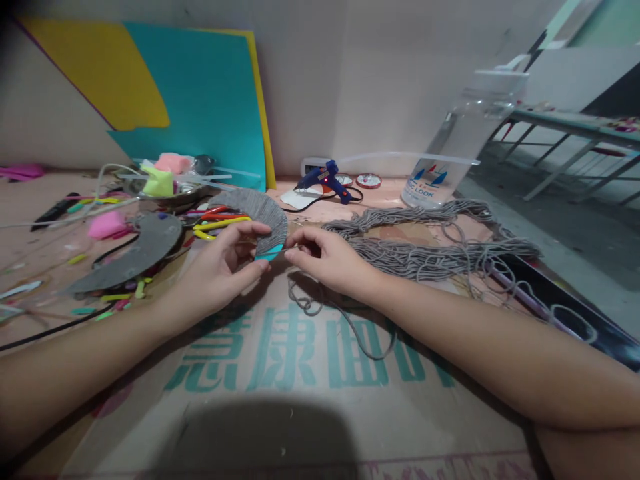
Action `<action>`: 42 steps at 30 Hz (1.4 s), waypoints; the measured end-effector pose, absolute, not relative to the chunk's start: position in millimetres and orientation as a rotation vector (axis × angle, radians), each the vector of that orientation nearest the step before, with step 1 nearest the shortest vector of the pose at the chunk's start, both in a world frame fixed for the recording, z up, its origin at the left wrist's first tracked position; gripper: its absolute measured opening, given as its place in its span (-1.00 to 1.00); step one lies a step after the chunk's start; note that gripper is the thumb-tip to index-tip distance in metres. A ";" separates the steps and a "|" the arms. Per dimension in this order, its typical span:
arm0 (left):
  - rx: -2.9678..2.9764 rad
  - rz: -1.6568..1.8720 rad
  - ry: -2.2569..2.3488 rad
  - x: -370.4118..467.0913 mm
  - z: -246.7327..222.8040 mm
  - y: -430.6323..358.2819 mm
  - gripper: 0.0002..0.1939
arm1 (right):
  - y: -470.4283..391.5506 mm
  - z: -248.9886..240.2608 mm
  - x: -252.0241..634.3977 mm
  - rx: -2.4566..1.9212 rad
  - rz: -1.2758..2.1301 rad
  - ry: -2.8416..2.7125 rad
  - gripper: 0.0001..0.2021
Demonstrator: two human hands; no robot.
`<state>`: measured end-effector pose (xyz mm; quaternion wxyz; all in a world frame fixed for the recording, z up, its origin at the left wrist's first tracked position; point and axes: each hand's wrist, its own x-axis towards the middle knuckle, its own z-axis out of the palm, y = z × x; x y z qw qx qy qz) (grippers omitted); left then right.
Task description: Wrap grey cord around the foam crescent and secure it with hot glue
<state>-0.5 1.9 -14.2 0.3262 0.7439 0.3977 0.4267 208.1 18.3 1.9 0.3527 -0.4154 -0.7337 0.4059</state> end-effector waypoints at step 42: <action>1.984 0.978 1.058 -0.6 -12.2 -1.6 -0.80 | 5.4 2.6 198.5 -1.063 1.302 -1.663 -0.70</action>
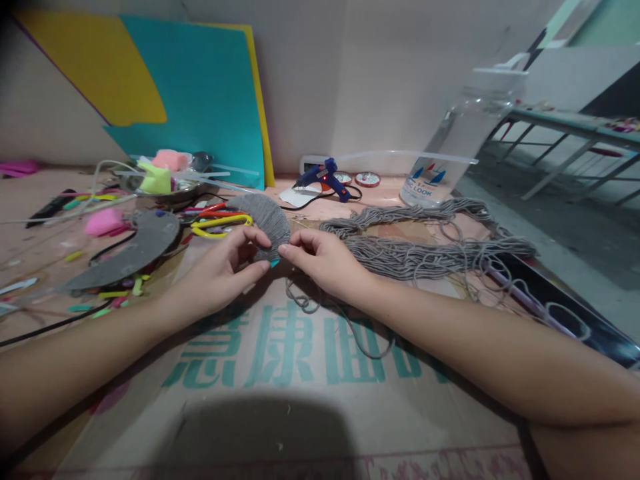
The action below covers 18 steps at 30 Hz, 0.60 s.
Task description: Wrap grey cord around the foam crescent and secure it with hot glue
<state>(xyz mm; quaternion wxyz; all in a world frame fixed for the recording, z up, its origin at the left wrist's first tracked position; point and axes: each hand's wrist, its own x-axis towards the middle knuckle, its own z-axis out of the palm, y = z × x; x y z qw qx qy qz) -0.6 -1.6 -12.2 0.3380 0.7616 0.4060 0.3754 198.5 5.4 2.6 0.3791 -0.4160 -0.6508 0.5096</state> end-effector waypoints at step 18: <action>2.114 1.012 1.035 0.9 -12.1 0.0 -0.81 | 0.5 6.5 196.5 -1.163 1.038 -1.901 -0.75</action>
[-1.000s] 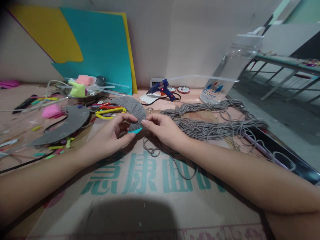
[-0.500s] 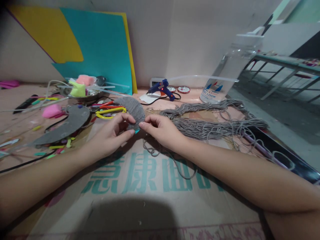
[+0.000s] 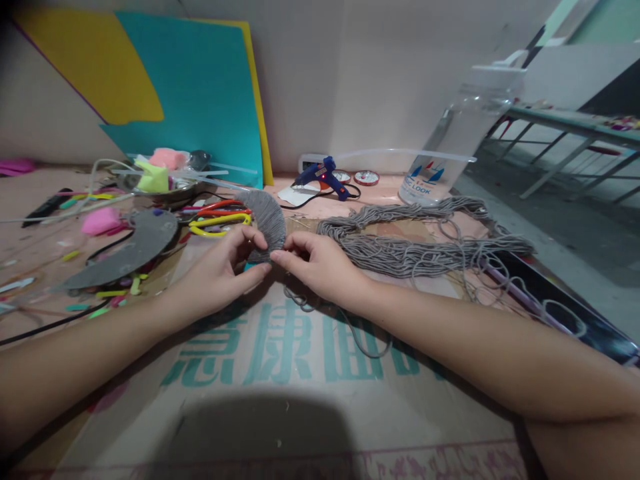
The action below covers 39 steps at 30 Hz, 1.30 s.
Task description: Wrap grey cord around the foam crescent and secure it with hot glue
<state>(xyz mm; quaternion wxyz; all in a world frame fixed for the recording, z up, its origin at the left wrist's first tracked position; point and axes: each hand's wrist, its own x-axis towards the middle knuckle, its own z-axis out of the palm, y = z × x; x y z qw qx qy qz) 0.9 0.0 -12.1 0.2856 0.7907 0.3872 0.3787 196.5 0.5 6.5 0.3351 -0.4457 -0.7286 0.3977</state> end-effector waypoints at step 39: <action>1.607 0.850 1.322 -3.9 -0.2 5.4 -0.56 | 7.7 2.7 199.6 -1.110 1.170 -1.788 -0.82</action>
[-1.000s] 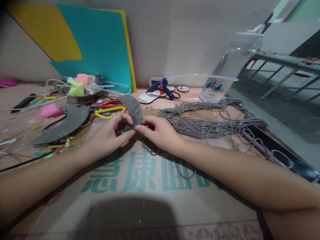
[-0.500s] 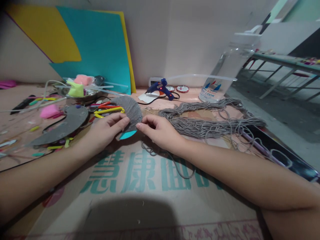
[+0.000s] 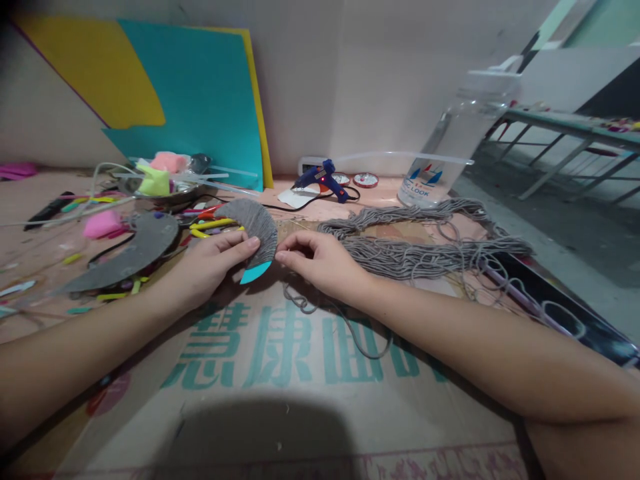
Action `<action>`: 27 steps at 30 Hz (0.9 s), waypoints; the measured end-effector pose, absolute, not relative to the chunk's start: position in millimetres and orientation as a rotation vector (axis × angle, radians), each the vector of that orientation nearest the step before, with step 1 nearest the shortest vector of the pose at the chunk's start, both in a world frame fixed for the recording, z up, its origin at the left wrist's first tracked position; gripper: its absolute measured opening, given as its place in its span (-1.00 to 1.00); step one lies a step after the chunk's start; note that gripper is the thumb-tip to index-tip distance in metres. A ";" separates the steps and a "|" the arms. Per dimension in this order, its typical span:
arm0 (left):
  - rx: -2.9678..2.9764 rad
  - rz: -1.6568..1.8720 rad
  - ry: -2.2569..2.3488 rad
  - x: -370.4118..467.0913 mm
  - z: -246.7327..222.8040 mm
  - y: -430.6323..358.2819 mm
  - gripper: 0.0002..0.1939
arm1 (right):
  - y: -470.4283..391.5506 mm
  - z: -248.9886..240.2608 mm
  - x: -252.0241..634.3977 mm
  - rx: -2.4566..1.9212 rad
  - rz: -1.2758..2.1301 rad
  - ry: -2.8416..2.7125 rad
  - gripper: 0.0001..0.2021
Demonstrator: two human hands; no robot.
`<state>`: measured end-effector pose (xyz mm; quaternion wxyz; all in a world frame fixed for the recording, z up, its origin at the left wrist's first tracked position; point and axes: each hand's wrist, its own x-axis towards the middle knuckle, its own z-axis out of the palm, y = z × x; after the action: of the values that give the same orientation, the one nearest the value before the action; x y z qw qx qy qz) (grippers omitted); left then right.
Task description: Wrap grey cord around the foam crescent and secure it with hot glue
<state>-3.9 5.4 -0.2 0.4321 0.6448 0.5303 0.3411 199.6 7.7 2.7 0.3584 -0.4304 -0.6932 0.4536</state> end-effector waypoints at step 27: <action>1.610 0.859 1.406 -0.4 0.0 1.0 -0.59 | 6.1 5.8 201.2 -1.082 0.953 -1.893 -0.78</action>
<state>-0.4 1.0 0.0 0.4068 0.6384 0.5575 0.3406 201.2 6.1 5.8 0.3719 -0.4220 -0.7385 0.3718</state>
